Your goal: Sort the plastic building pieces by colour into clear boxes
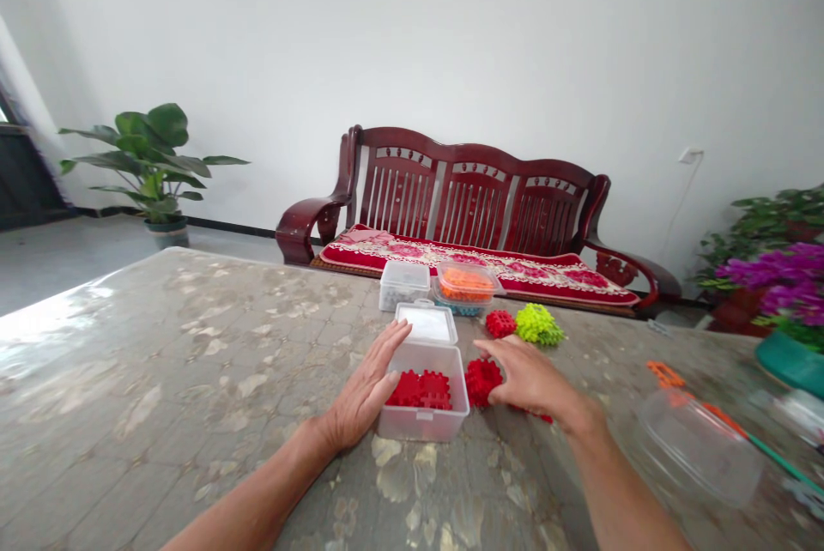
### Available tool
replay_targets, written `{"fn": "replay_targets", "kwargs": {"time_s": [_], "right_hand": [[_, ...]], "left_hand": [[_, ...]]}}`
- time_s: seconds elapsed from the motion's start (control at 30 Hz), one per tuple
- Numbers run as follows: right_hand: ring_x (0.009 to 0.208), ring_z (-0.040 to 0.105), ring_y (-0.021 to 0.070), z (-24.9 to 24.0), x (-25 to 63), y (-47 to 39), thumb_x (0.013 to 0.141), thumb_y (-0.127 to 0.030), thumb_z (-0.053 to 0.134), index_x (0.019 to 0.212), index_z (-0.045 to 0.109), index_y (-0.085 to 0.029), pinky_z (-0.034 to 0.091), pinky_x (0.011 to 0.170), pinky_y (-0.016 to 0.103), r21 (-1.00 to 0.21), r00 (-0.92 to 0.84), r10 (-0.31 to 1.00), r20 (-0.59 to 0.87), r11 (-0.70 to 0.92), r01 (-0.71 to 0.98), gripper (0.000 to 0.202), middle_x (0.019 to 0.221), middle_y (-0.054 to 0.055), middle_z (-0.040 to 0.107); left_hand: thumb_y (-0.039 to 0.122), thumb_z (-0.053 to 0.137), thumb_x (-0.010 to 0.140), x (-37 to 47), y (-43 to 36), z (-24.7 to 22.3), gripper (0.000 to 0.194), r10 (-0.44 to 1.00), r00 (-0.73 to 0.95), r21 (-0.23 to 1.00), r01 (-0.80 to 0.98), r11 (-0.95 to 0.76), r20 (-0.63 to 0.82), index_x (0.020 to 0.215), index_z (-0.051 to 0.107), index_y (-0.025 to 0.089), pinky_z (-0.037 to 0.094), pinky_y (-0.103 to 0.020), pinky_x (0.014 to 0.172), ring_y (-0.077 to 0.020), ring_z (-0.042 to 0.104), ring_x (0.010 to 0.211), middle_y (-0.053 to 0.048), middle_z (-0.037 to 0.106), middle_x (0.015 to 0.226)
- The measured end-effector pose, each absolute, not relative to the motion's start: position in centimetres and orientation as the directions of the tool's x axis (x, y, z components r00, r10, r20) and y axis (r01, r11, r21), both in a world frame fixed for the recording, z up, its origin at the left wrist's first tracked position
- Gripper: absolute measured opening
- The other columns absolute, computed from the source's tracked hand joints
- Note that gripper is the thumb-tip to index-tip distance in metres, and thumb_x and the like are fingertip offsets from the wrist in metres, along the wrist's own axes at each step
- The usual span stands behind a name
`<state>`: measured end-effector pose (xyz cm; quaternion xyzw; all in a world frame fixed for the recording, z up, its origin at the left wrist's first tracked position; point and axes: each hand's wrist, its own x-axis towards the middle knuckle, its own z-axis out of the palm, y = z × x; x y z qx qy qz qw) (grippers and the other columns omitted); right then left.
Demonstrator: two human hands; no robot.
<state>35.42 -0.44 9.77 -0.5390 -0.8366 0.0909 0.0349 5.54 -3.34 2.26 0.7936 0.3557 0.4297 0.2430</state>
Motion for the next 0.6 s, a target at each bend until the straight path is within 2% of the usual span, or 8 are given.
{"fn": "replay_targets", "kwargs": {"time_s": [0.23,0.4,0.5,0.6], "right_hand": [[0.120,0.057,0.0292,9.6,35.7,-0.3,0.066,-0.019,0.064,0.136,0.057,-0.020,0.041,0.103,0.041,-0.199,-0.390,0.920,0.021,0.387,0.901,0.071,0.135,0.011,0.062],[0.124,0.056,0.0281,11.3,35.7,-1.0,0.073,-0.023,0.066,0.136,0.056,-0.020,0.039,0.108,0.044,-0.312,-0.326,0.924,0.201,0.376,0.872,0.064,0.137,0.010,0.061],[0.122,0.058,0.0257,12.6,34.1,-1.9,0.076,-0.024,0.066,0.133,0.058,-0.024,0.041,0.107,0.042,-0.365,-0.365,0.884,0.293,0.456,0.811,0.058,0.135,0.008,0.062],[0.118,0.059,0.0243,13.3,31.7,-2.6,0.076,-0.023,0.067,0.130,0.060,-0.025,0.042,0.104,0.041,-0.330,-0.496,0.817,0.294,0.573,0.750,0.054,0.130,0.007,0.065]], "left_hand": [[0.046,0.026,0.103,5.5,-3.3,2.1,0.057,0.767,0.386,0.684,0.356,-0.637,0.513,0.156,0.021,0.023,0.010,-0.046,0.125,-0.0284,0.012,0.152,-0.005,0.018,0.165],[0.045,0.026,0.104,5.5,-3.3,2.0,0.057,0.766,0.386,0.686,0.352,-0.637,0.514,0.156,0.021,0.025,0.009,-0.045,0.125,-0.0271,0.011,0.152,-0.004,0.017,0.165],[0.044,0.027,0.104,5.5,-3.3,2.0,0.056,0.764,0.385,0.682,0.354,-0.640,0.517,0.156,0.021,0.025,0.010,-0.045,0.125,-0.0268,0.011,0.152,-0.004,0.017,0.165],[0.044,0.026,0.104,5.6,-3.3,2.0,0.056,0.760,0.386,0.675,0.358,-0.645,0.522,0.156,0.021,0.025,0.010,-0.045,0.125,-0.0269,0.012,0.152,-0.004,0.018,0.165]]}}
